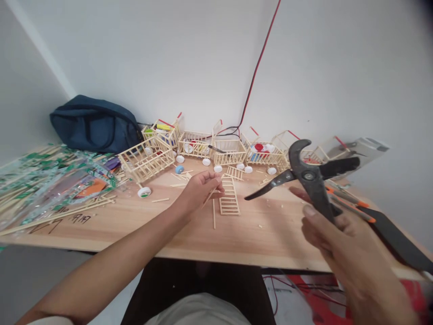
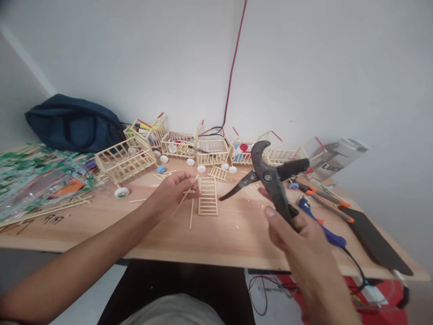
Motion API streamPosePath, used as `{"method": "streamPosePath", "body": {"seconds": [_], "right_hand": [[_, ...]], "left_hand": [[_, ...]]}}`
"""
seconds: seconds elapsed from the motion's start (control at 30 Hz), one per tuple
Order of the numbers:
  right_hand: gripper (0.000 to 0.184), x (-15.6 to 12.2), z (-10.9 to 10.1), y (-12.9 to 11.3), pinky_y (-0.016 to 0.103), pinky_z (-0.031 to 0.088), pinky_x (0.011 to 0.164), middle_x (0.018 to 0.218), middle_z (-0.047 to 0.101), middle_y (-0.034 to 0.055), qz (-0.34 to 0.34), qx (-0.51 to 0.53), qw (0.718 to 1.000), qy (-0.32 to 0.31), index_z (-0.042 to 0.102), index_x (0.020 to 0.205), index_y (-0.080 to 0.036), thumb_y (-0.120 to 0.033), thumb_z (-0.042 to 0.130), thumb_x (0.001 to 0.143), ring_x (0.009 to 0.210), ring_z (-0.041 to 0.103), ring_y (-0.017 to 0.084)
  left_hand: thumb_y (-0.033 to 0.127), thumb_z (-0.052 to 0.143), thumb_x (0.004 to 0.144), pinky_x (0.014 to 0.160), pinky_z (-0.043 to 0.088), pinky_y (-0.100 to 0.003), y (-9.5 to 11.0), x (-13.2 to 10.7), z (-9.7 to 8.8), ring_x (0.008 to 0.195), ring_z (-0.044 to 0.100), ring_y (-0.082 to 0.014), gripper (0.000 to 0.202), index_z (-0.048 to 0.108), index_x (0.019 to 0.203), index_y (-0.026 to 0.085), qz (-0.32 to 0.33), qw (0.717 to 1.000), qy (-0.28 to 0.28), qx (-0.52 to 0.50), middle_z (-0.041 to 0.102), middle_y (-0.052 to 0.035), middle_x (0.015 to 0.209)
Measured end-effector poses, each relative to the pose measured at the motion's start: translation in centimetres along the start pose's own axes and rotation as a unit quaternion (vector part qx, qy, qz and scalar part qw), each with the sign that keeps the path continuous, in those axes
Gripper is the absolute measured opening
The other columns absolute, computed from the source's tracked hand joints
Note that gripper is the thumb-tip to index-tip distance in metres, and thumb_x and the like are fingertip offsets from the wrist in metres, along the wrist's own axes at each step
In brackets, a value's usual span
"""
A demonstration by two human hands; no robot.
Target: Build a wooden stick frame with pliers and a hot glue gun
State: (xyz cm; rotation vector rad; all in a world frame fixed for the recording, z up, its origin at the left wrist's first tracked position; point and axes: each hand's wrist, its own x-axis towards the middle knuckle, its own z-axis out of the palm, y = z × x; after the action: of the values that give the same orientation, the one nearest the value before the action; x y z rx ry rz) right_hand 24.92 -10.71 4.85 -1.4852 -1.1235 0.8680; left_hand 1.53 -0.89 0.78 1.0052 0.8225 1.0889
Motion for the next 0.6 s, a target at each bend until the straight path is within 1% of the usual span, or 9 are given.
{"method": "streamPosePath", "body": {"seconds": [0.13, 0.2, 0.27, 0.3, 0.37, 0.4, 0.47, 0.53, 0.6], "right_hand": [[0.054, -0.8, 4.0, 0.5, 0.021, 0.012, 0.043, 0.047, 0.023, -0.0106, 0.057, 0.157, 0.982, -0.089, 0.057, 0.125, -0.015, -0.038, 0.069, 0.078, 0.043, 0.018, 0.004], [0.053, -0.9, 6.0, 1.0, 0.02, 0.012, 0.042, 0.046, 0.023, -0.0113, 0.06, 0.202, 0.97, -0.124, 0.057, 0.127, -0.015, -0.037, 0.067, 0.08, 0.042, 0.016, 0.003], [0.051, -0.9, 7.8, 1.5, 0.02, 0.016, 0.041, 0.045, 0.029, -0.0103, 0.049, 0.202, 0.969, -0.132, 0.057, 0.128, -0.015, -0.038, 0.064, 0.083, 0.041, 0.021, 0.004], [0.05, -0.8, 8.5, 1.7, 0.02, 0.023, 0.042, 0.048, 0.038, -0.0077, 0.032, 0.184, 0.974, -0.13, 0.056, 0.129, -0.017, -0.038, 0.063, 0.084, 0.044, 0.029, 0.006], [0.051, -0.6, 9.6, 2.1, 0.023, 0.039, 0.053, 0.074, 0.062, 0.0005, -0.019, 0.137, 0.982, -0.131, 0.054, 0.132, -0.022, -0.038, 0.061, 0.085, 0.057, 0.047, 0.009], [0.052, -0.4, 9.9, 2.2, 0.026, 0.045, 0.062, 0.094, 0.066, 0.0039, -0.046, 0.118, 0.982, -0.137, 0.052, 0.134, -0.025, -0.038, 0.062, 0.084, 0.07, 0.054, 0.012], [0.055, 0.1, 10.3, 2.5, 0.034, 0.047, 0.083, 0.123, 0.059, 0.0062, -0.095, 0.107, 0.977, -0.16, 0.049, 0.136, -0.028, -0.04, 0.062, 0.083, 0.099, 0.057, 0.02], [0.057, 0.5, 10.6, 2.8, 0.04, 0.044, 0.095, 0.134, 0.053, 0.006, -0.131, 0.13, 0.965, -0.187, 0.047, 0.138, -0.03, -0.042, 0.061, 0.083, 0.118, 0.05, 0.024], [0.058, 0.8, 11.0, 3.1, 0.044, 0.041, 0.099, 0.137, 0.052, 0.0062, -0.15, 0.162, 0.955, -0.201, 0.045, 0.139, -0.031, -0.046, 0.058, 0.084, 0.124, 0.048, 0.026]], "left_hand": [[0.026, 0.062, 0.076, 0.067, 0.054, -0.027, 0.6, 0.1, 0.9, 0.064, 0.056, -0.0097, 0.015, 0.053, 0.074, 0.015, 0.03, 0.999, 0.045, 0.009, 0.057, 0.0007, 0.067], [0.026, 0.062, 0.075, 0.057, 0.051, -0.023, 0.8, 0.3, 1.2, 0.059, 0.054, -0.009, 0.015, 0.052, 0.074, 0.016, 0.038, 0.997, 0.059, 0.011, 0.055, 0.002, 0.064], [0.026, 0.062, 0.074, 0.043, 0.04, -0.016, 0.8, 0.5, 1.4, 0.049, 0.047, -0.0065, 0.016, 0.051, 0.073, 0.016, 0.039, 0.997, 0.067, 0.013, 0.051, 0.0043, 0.058], [0.027, 0.063, 0.074, 0.038, 0.032, -0.014, 0.8, 0.5, 1.5, 0.044, 0.042, -0.0051, 0.016, 0.05, 0.073, 0.016, 0.038, 0.997, 0.073, 0.014, 0.049, 0.0053, 0.056], [0.028, 0.063, 0.075, 0.036, 0.022, -0.013, 0.6, 0.5, 1.6, 0.04, 0.035, -0.0033, 0.018, 0.05, 0.072, 0.016, 0.037, 0.995, 0.086, 0.017, 0.045, 0.0066, 0.052], [0.029, 0.062, 0.075, 0.036, 0.02, -0.013, 0.6, 0.5, 1.7, 0.039, 0.033, -0.003, 0.018, 0.05, 0.072, 0.016, 0.038, 0.995, 0.09, 0.016, 0.044, 0.0068, 0.05], [0.029, 0.062, 0.075, 0.037, 0.02, -0.014, 0.4, 0.3, 1.9, 0.04, 0.033, -0.0031, 0.017, 0.051, 0.073, 0.016, 0.036, 0.995, 0.088, 0.013, 0.044, 0.0069, 0.049], [0.028, 0.062, 0.074, 0.037, 0.021, -0.014, 0.3, 0.1, 2.0, 0.04, 0.033, -0.0034, 0.016, 0.052, 0.072, 0.016, 0.028, 0.997, 0.078, 0.005, 0.043, 0.007, 0.048], [0.029, 0.063, 0.073, 0.037, 0.022, -0.014, 0.1, 0.0, 2.0, 0.04, 0.034, -0.0037, 0.017, 0.052, 0.071, 0.016, 0.027, 0.997, 0.071, 0.001, 0.043, 0.0068, 0.048]]}}
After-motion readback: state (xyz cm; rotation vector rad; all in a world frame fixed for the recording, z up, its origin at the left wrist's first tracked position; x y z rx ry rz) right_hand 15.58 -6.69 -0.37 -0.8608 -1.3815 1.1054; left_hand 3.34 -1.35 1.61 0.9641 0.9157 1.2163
